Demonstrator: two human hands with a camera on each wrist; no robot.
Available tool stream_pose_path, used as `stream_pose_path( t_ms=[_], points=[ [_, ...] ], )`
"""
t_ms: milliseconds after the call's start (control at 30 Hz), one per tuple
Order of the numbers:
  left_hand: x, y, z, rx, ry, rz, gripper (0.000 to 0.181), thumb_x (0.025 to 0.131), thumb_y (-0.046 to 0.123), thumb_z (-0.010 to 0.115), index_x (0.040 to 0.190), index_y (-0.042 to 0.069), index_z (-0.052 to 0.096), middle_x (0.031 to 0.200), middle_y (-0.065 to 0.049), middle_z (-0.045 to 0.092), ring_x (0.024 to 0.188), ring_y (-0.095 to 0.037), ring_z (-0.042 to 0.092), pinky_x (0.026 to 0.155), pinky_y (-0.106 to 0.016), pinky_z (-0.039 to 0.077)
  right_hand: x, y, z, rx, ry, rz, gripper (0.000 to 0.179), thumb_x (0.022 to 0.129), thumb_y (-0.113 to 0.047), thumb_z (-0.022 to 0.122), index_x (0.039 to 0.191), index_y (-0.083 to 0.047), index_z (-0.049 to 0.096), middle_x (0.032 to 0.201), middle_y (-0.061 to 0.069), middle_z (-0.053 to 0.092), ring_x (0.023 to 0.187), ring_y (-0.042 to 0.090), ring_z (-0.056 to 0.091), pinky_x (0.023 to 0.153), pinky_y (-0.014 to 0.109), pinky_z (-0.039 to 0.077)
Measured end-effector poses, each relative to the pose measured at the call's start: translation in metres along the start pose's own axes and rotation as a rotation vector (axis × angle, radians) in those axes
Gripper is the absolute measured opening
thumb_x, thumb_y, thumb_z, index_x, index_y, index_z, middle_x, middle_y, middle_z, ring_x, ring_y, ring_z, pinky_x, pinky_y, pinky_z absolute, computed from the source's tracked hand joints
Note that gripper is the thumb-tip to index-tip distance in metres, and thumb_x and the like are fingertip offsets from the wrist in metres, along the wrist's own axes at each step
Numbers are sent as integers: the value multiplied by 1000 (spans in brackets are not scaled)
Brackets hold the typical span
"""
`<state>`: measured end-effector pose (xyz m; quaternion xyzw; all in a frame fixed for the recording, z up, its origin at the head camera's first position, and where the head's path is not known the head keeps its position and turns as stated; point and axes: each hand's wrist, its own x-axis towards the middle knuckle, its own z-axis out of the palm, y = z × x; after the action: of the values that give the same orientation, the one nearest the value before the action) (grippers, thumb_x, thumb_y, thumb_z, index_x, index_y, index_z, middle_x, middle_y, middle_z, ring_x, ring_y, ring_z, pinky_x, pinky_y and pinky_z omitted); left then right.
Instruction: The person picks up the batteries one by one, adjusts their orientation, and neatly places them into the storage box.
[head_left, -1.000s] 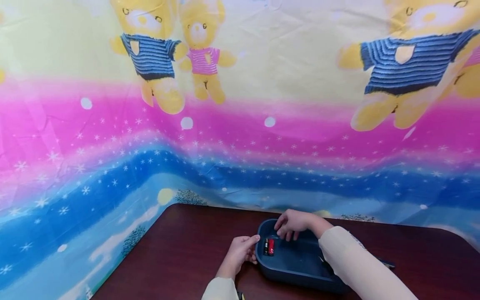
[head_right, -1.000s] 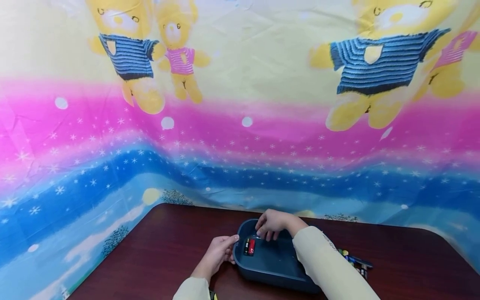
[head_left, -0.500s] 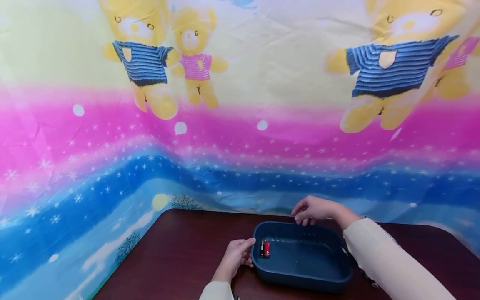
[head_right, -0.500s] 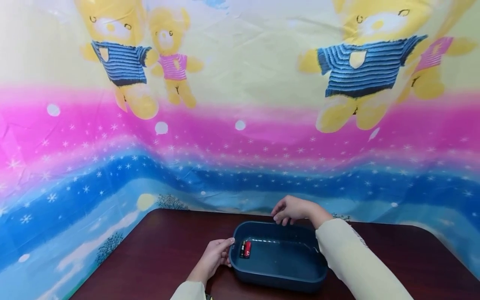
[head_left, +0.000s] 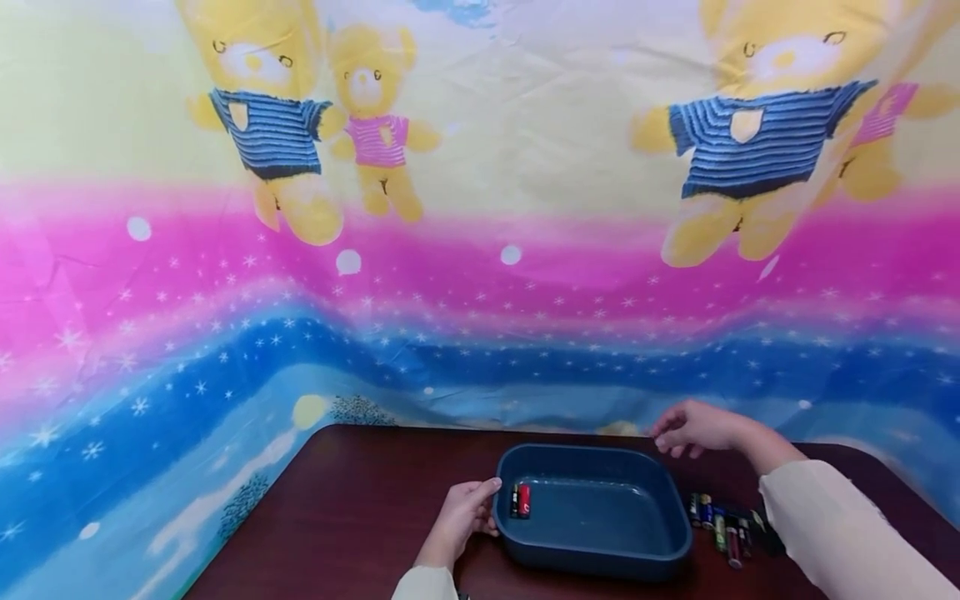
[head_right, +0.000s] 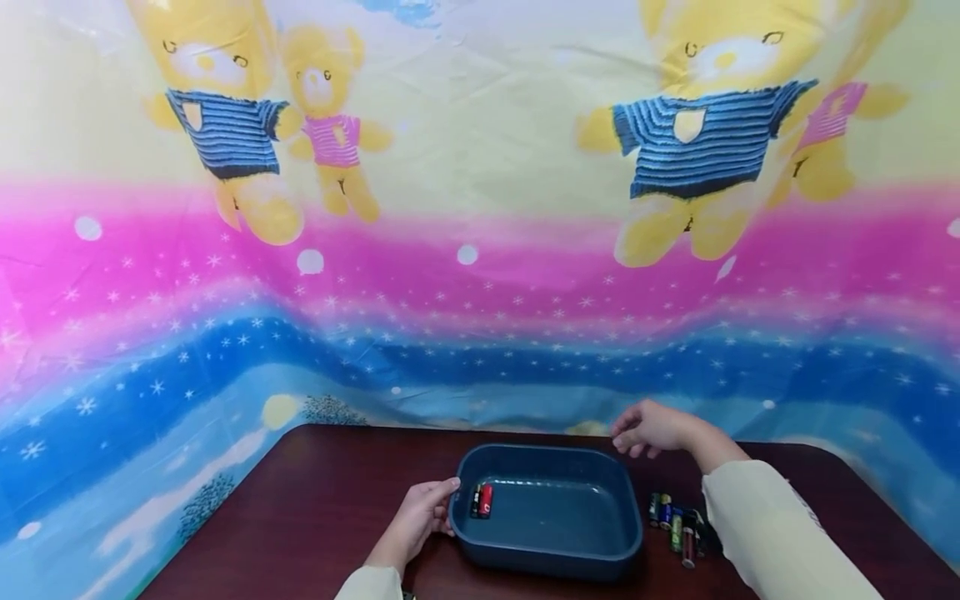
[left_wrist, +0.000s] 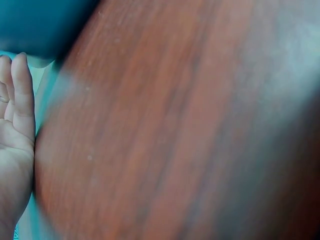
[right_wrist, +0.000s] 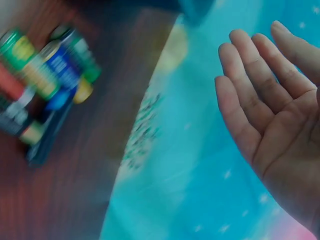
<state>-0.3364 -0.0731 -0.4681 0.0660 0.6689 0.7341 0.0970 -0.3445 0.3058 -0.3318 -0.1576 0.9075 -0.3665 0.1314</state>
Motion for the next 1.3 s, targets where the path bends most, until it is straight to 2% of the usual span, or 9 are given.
stream_pose_path(
  t_ms=[267,367,500,600,700,800,1000,1100,1300],
  points=[
    [-1,-1,-5,0,2,-3,36,88,35,60,78,0,62,58,-2,56,48,-10,52,53,-29,52,-27,53,-4,34,7,-25,25,88,-11,62,106,6,60,87,10,62,76,26,56,59,41,48],
    [-1,0,-5,1,2,-5,36,89,35,60,78,0,62,58,-2,56,48,-10,52,53,-29,52,-36,68,-1,32,-2,2,25,87,-9,62,104,8,60,85,9,60,74,25,54,57,39,46],
    [0,0,-5,0,2,-4,37,89,35,59,77,1,63,58,-2,56,48,-10,53,53,-29,52,-46,85,2,43,-14,35,24,85,-6,63,102,9,59,82,7,58,69,18,50,55,35,43],
    [-1,0,-5,-2,1,-8,36,88,36,61,76,2,62,58,-2,56,48,-10,53,53,-29,52,-51,96,4,89,-40,23,22,82,-4,65,98,10,58,74,3,53,61,12,45,52,29,38],
    [-1,0,-4,-3,2,-15,36,87,37,62,76,2,62,58,-1,57,48,-9,53,52,-28,52,-55,101,6,130,-53,6,22,81,-4,66,96,9,56,67,0,46,56,10,40,49,26,33],
    [-2,1,-3,-4,4,-18,36,87,36,62,77,1,62,58,-1,57,48,-9,53,52,-28,52,-58,107,8,114,-29,-4,22,81,-4,66,95,9,56,66,0,45,55,9,40,49,26,34],
    [-2,1,-1,-4,1,-18,36,87,36,62,78,1,62,59,-1,57,48,-9,53,53,-28,52,-59,116,13,-5,18,-9,23,83,-12,67,96,6,62,80,6,59,66,10,51,57,30,43],
    [-1,0,-2,0,6,-21,37,86,37,63,78,1,62,59,-2,57,49,-9,53,53,-28,52,-55,115,15,-27,21,3,26,82,-17,69,96,5,64,87,7,63,72,12,55,60,33,46],
    [-1,1,-2,-8,12,-26,38,86,38,64,79,0,62,60,-2,57,49,-9,53,54,-29,52,-48,110,17,-54,28,38,23,81,-15,70,94,3,65,87,7,64,76,19,57,63,36,47]
  ],
)
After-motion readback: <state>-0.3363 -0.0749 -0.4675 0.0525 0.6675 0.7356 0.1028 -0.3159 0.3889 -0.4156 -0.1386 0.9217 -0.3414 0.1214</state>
